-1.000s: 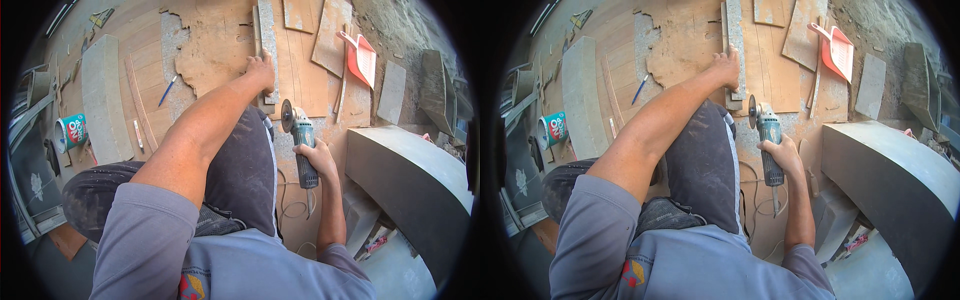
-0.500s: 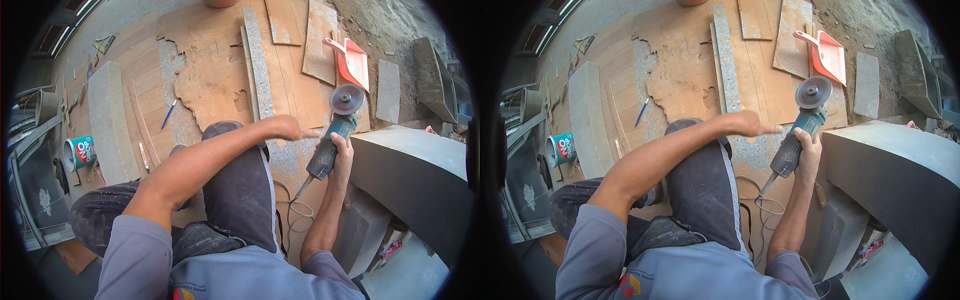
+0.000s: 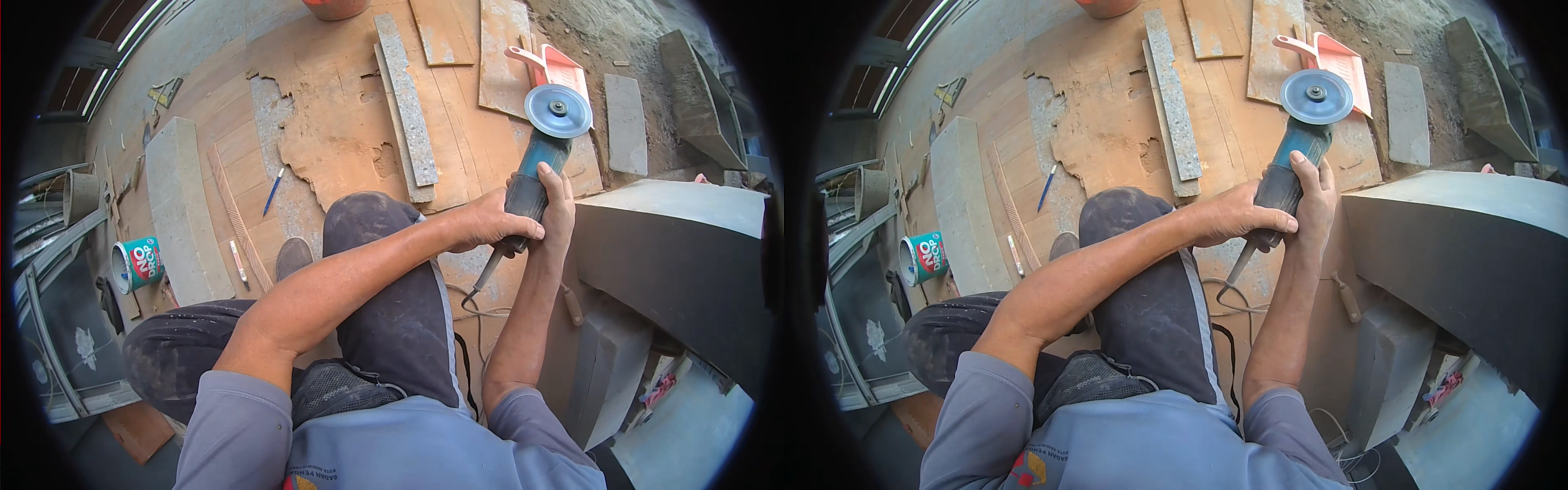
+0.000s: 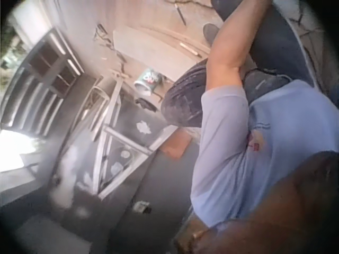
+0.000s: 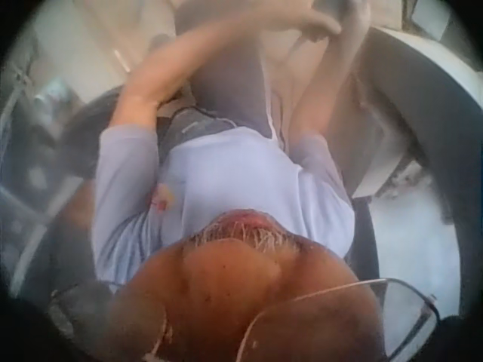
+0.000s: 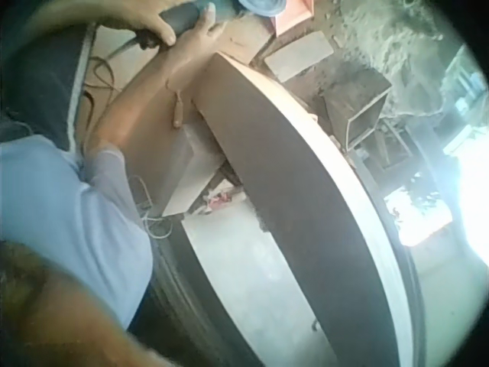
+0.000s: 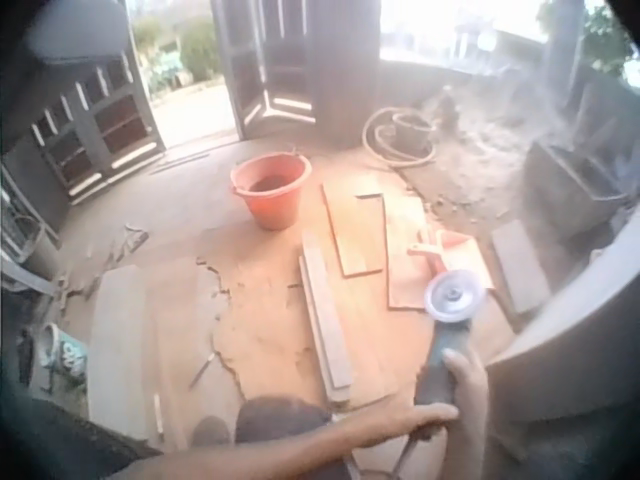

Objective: Cutting a thin strip of tile using an angle grinder and then fitting it into a gap in the flooring.

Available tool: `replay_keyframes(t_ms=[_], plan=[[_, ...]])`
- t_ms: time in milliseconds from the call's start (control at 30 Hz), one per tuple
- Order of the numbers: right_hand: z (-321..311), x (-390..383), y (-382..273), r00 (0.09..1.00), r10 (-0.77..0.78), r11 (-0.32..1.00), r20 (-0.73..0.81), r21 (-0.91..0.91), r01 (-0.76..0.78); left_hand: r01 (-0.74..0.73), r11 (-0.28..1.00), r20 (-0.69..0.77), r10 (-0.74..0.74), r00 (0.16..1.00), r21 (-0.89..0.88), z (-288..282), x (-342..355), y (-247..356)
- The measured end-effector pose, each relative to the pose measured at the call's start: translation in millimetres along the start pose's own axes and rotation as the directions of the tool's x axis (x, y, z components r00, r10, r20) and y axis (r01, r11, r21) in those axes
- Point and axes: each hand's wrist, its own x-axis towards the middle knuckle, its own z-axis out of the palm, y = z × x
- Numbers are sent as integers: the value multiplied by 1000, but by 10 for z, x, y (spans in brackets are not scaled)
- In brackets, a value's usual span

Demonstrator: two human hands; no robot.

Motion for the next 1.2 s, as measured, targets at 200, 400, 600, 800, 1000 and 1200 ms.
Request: replay_keyframes(t_ms=[200,400,600,800,1000,1200], plan=[[-103,65,-22,999,15,999,33,51,-16,-11,999,14,10,1000,44,43,13,33],[-245,122,29,999,29,996,18,86,-30,-47,996,42,44,998,77,86,69,5],[-261,166,-110,998,63,970,-19,-232,-66,-96,978,42,89,995,185,95,167,-95],[-332,260,12,984,173,906,-32,-387,-172,-36,912,-32,53,998,408,75,225,-317],[-639,403,541,986,164,819,40,-562,-113,0,564,-11,15,1000,826,6,-76,-263],[-786,510,1182,971,234,772,56,-617,-150,-61,395,-87,347,934,917,-349,-928,549]])
